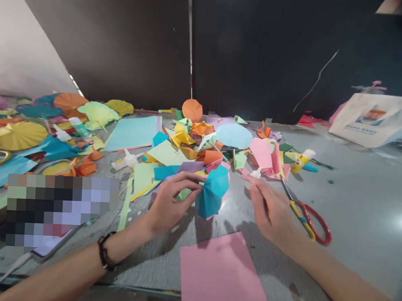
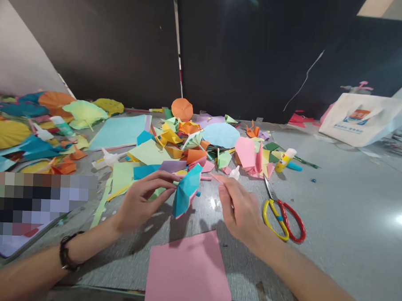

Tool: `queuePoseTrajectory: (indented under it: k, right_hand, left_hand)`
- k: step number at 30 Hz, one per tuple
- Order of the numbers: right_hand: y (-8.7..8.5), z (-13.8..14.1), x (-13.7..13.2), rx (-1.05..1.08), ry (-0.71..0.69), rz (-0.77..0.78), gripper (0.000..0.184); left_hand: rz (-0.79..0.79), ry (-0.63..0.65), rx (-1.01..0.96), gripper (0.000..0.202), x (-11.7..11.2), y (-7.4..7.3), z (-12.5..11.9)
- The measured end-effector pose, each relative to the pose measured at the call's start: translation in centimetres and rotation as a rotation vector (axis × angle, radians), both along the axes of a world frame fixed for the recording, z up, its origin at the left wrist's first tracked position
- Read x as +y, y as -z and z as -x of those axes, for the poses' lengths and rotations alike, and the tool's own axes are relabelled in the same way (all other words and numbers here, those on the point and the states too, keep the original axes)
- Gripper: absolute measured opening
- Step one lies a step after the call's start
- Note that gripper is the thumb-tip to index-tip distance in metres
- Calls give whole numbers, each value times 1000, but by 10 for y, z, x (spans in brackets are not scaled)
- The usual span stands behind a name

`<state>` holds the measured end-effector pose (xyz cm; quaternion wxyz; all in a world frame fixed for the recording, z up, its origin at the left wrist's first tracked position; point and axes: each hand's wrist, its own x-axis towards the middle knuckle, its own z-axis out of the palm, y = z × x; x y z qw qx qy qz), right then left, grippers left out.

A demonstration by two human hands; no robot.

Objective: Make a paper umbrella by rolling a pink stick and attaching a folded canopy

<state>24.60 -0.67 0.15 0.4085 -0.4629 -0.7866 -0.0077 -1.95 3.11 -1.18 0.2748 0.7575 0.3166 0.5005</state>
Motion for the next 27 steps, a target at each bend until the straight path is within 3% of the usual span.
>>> queuePoseTrajectory:
  k: [5, 11, 16, 27]
  right_hand:
    - [-4, -1, 0, -55, 16, -15, 31]
    - [8, -1, 6, -93, -73, -83, 27]
    - [10, -1, 7, -144, -84, -175, 24]
    - [13, -1, 10, -155, -161, -185, 28]
  left_hand:
    - [337, 20, -275, 16, 2, -7, 3]
    - [675, 71, -586, 23, 15, -6, 10]
    - [710, 69, -651, 21, 18, -6, 11]
    - [733, 72, -658, 24, 18, -5, 11]
